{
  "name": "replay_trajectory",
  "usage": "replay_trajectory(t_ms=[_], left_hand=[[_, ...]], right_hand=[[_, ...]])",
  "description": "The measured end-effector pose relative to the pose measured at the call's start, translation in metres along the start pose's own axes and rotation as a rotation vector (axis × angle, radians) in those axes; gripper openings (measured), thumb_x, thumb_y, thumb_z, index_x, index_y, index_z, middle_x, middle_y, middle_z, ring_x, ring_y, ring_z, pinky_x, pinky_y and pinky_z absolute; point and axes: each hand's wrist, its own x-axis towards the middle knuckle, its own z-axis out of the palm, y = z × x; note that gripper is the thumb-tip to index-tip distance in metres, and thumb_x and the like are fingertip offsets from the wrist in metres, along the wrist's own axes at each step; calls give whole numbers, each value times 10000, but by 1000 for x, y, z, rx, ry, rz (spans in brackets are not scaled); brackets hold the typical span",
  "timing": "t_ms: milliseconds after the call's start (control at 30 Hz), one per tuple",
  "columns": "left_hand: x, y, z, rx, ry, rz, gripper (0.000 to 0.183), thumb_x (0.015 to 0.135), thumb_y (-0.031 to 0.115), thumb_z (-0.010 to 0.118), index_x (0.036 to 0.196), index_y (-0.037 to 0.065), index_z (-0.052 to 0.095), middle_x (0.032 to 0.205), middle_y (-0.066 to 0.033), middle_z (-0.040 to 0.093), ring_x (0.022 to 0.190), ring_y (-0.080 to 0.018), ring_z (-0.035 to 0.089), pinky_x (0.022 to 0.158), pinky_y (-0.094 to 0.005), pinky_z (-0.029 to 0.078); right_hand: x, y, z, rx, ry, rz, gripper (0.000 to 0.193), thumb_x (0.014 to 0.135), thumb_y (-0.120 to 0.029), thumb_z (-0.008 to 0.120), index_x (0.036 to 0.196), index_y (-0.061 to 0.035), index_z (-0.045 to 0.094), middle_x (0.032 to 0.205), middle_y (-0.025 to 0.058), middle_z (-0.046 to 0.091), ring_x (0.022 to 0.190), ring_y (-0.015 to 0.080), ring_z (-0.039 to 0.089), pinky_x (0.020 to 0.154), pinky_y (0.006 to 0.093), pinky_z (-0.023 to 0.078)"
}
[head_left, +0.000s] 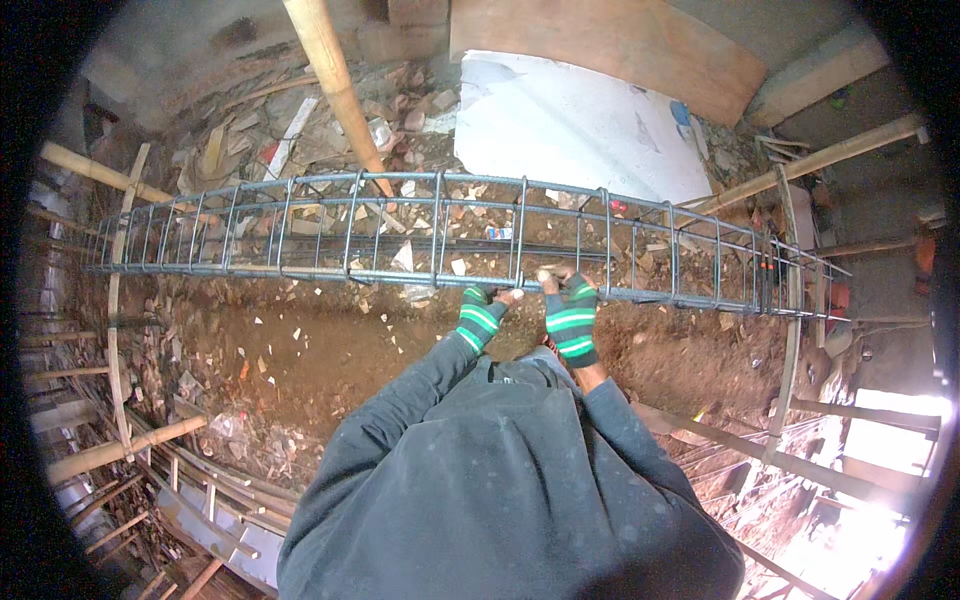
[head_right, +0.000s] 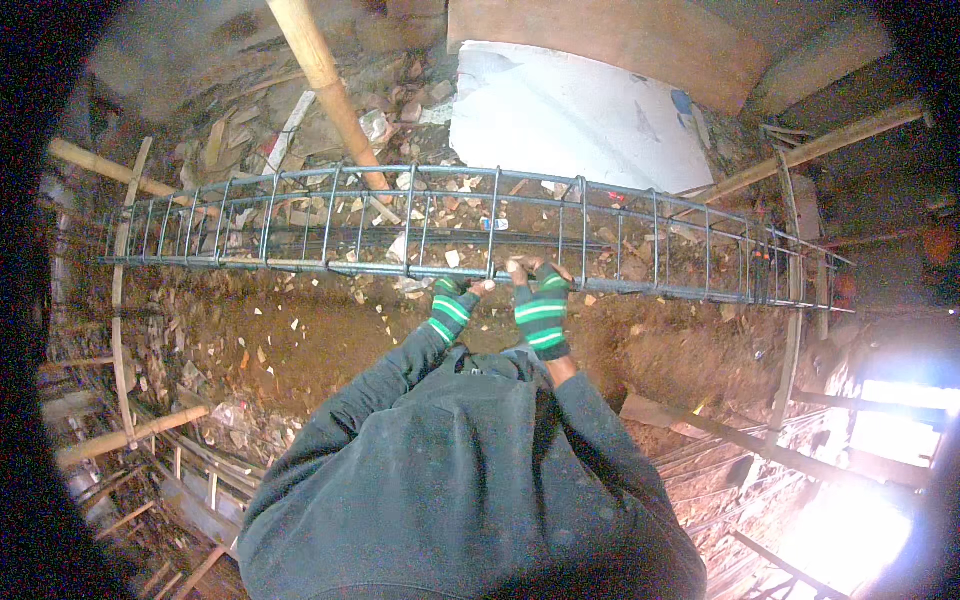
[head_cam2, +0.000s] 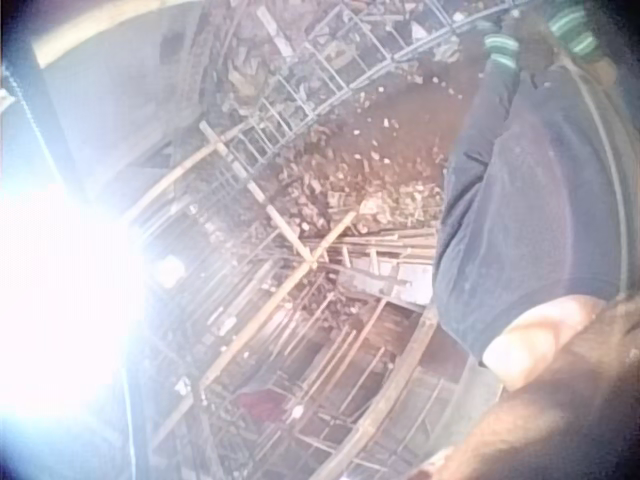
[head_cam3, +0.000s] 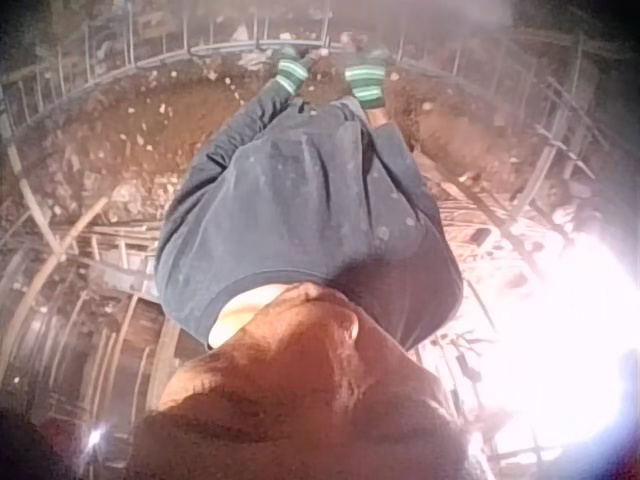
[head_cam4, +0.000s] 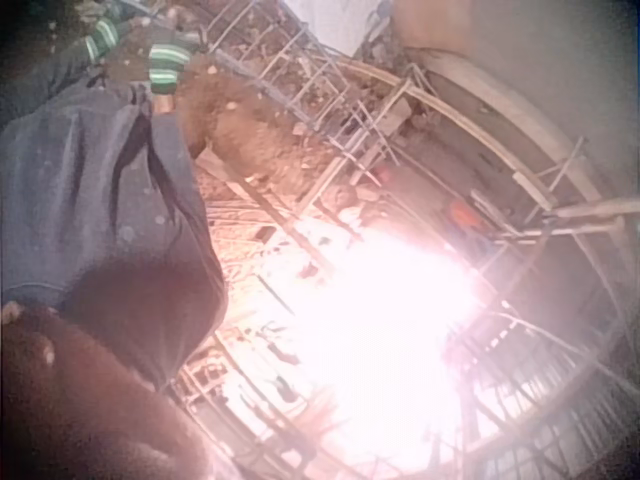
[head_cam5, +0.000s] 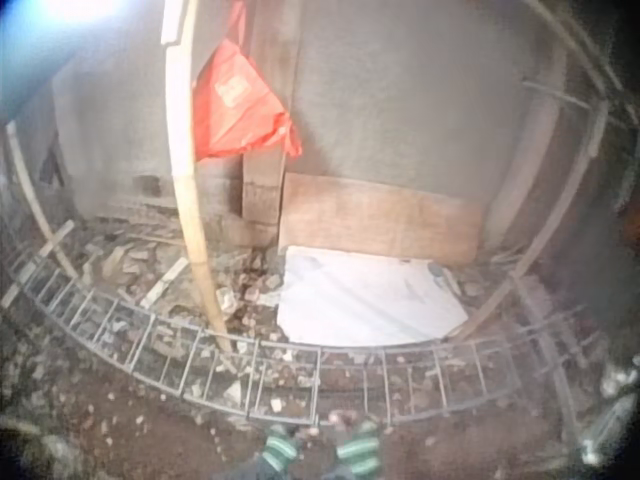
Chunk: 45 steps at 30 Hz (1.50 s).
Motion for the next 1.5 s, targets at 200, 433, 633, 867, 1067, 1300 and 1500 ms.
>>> replay_trajectory(t_ms=[200, 433, 633, 867, 1067, 1300, 1500], left_hand=[[0, -6, 1, -13, 7, 19, 214, 854, 155, 827, 983, -5, 767, 833, -58, 733, 736, -105, 600, 653, -302, 489], [3, -34, -6, 5, 74, 133, 173, 858, 117, 784, 927, -35, 740, 849, -70, 730, 779, -120, 626, 675, -327, 517], [7, -32, -4, -7, 14, 120, 217, 858, 134, 776, 982, -31, 708, 898, -100, 721, 807, -169, 633, 743, -361, 515], [1, -18, -1, -26, 27, 89, 212, 870, 138, 788, 987, -30, 735, 865, -84, 730, 769, -132, 603, 664, -362, 497], [7, -43, 2, -57, 112, 111, 212, 835, 119, 800, 967, -34, 736, 779, -25, 679, 696, -86, 540, 592, -274, 435], [-6, -17, 8, -269, 125, -16, 206, 861, 259, 807, 846, 109, 667, 642, 10, 588, 558, -77, 497, 482, -286, 352], [-5, -1, 8, -264, 49, -206, 482, 945, 524, 683, 700, 118, 600, 513, 32, 490, 399, -95, 439, 377, -295, 296]], right_hand=[[-14, -7, -15, -262, -105, -660, 125, 869, -149, 730, 990, -128, 751, 961, 36, 743, 931, 269, 640, 939, 449, 433], [6, -4, -10, -541, -237, -959, 263, 728, -113, 732, 985, -163, 742, 871, 31, 679, 878, 260, 634, 856, 460, 455], [40, -17, 13, -825, -445, -765, 200, 878, -344, 681, 917, -156, 736, 793, 90, 677, 812, 310, 622, 819, 473, 427], [40, -29, 25, -763, -335, -591, 183, 812, -287, 720, 959, -191, 775, 987, 112, 666, 931, 350, 638, 826, 527, 481], [38, -39, 32, -1156, -425, -542, 176, 775, -238, 701, 887, -120, 769, 979, 122, 683, 935, 333, 650, 739, 532, 501], [54, -35, 30, -1181, -513, -849, 211, 725, -272, 711, 826, -91, 747, 824, 139, 690, 848, 317, 643, 629, 484, 463], [59, -22, 23, -1045, -568, -689, 268, 872, -324, 660, 879, -73, 750, 858, 170, 669, 892, 356, 649, 712, 514, 491]])
